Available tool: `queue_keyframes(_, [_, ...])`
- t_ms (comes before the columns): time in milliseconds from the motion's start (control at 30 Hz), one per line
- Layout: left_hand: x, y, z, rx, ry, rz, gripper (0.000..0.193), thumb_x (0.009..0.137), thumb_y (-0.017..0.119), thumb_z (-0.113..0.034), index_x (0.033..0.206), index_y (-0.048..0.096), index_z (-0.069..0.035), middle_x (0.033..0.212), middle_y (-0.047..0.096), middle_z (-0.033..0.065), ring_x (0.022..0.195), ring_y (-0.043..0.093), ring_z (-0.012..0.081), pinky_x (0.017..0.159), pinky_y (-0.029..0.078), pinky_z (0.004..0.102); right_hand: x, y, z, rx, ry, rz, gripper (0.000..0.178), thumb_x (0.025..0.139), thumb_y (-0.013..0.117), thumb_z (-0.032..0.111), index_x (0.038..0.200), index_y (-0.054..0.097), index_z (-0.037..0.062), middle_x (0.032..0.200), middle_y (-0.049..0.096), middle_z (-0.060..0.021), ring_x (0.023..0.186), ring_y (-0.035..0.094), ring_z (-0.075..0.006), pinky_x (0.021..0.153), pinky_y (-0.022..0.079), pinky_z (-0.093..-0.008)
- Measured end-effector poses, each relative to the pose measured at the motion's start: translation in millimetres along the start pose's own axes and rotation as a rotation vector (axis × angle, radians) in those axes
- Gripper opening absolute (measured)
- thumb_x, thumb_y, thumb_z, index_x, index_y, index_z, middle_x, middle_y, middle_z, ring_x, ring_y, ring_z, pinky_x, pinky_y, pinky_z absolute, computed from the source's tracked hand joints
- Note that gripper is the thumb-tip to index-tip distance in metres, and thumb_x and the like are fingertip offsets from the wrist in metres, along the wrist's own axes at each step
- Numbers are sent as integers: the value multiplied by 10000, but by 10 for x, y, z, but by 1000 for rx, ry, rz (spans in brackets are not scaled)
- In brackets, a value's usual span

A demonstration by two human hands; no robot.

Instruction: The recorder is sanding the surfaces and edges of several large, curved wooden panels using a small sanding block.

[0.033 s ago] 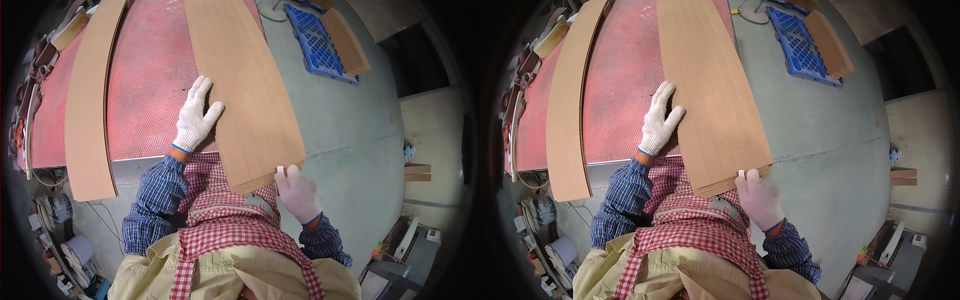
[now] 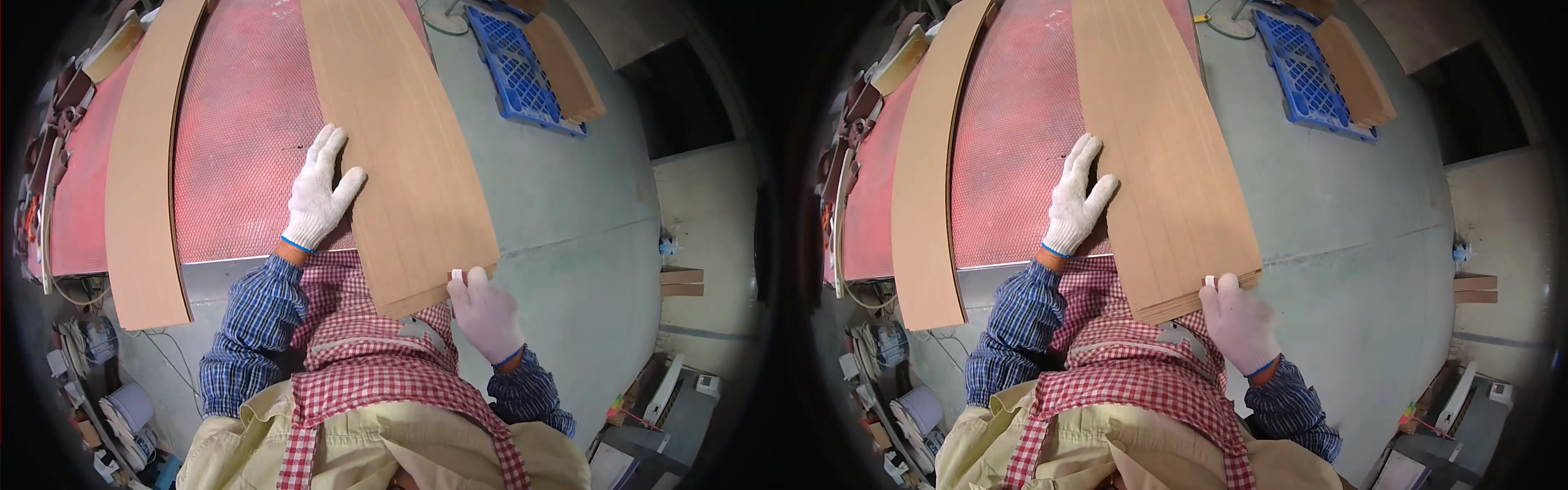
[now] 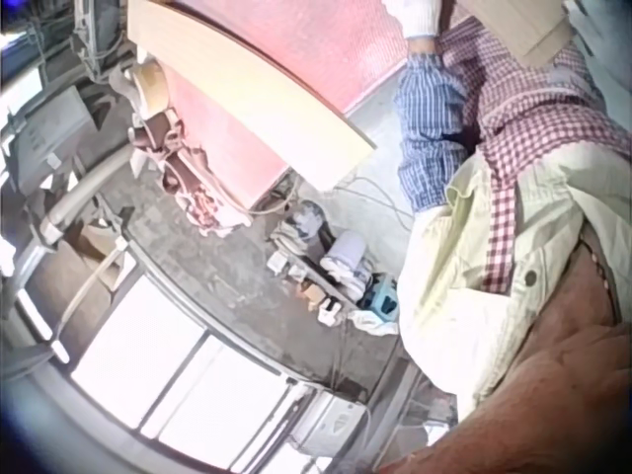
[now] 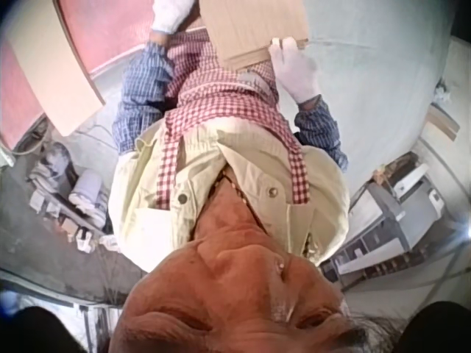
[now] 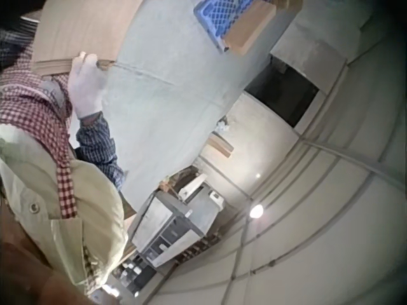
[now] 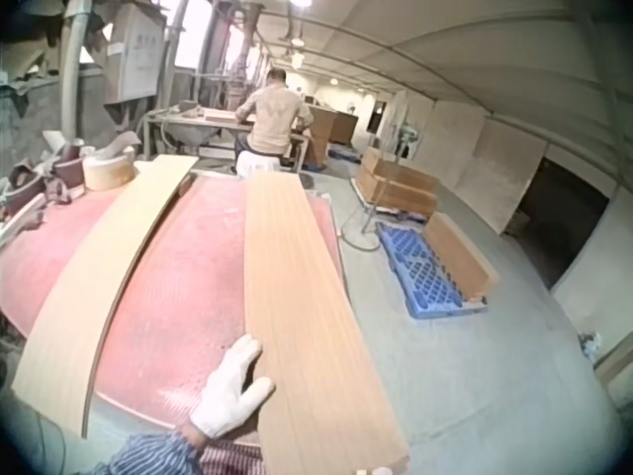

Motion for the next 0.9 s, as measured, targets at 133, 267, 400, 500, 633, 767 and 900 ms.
queue_keyframes(133, [-7,-3,-15,19,9,0,631,909,648,-258,1449,425,-20,1542,348,246,1417,378,386,1145,360,431,310,-131,333,-252,-421,-234,254,994,524,287,879,550,62,619,602,-160,562,641,-338,491,495,-458])
queue_keyframes(267, [9,-1,-79,12,12,-3,658,884,670,-284,1439,435,-20,1512,382,261,1367,431,410,1111,398,438,1018,-272,437,-109,-299,-258,265,989,521,292,861,556,62,648,626,-197,632,665,-339,508,511,-454])
queue_keyframes(400, [-13,-24,-33,50,35,-13,690,845,698,-283,1415,445,12,1470,415,293,1316,467,443,1093,414,452,1904,-375,801,-185,-347,-226,255,982,527,293,879,571,64,708,652,-211,695,674,-359,572,527,-476])
queue_keyframes(500, [-31,-67,-80,53,28,7,685,858,695,-272,1436,435,-10,1493,401,273,1352,444,423,1102,406,441,2534,-540,1088,-139,-457,-308,294,964,523,303,890,600,30,756,668,-238,739,673,-401,667,533,-511])
queue_keyframes(633, [-52,-66,-91,51,22,10,701,855,703,-279,1433,432,11,1483,403,292,1346,449,431,1104,403,445,3372,-678,1385,-179,-416,-296,383,924,493,316,911,665,-25,905,683,-285,871,670,-452,798,533,-523])
queue_keyframes(767, [-75,-55,-93,25,17,21,711,844,722,-286,1431,440,0,1468,413,308,1325,464,449,1092,416,455,3999,-789,1619,-239,-331,-224,409,900,493,313,990,703,-26,1009,681,-292,971,666,-448,870,533,-511])
queue_keyframes(900, [-63,-54,-109,0,34,12,691,847,721,-294,1421,459,-13,1469,415,303,1314,477,445,1076,433,452,4217,-847,1721,-251,-288,-204,411,891,494,304,997,706,-32,1066,675,-286,1014,658,-445,893,529,-504])
Point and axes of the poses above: each hand's wrist, its own x-axis towards the middle knuckle, its own y-axis out of the palm, z = x × y, the point moved 7 cm from there along x, towards the middle knuckle
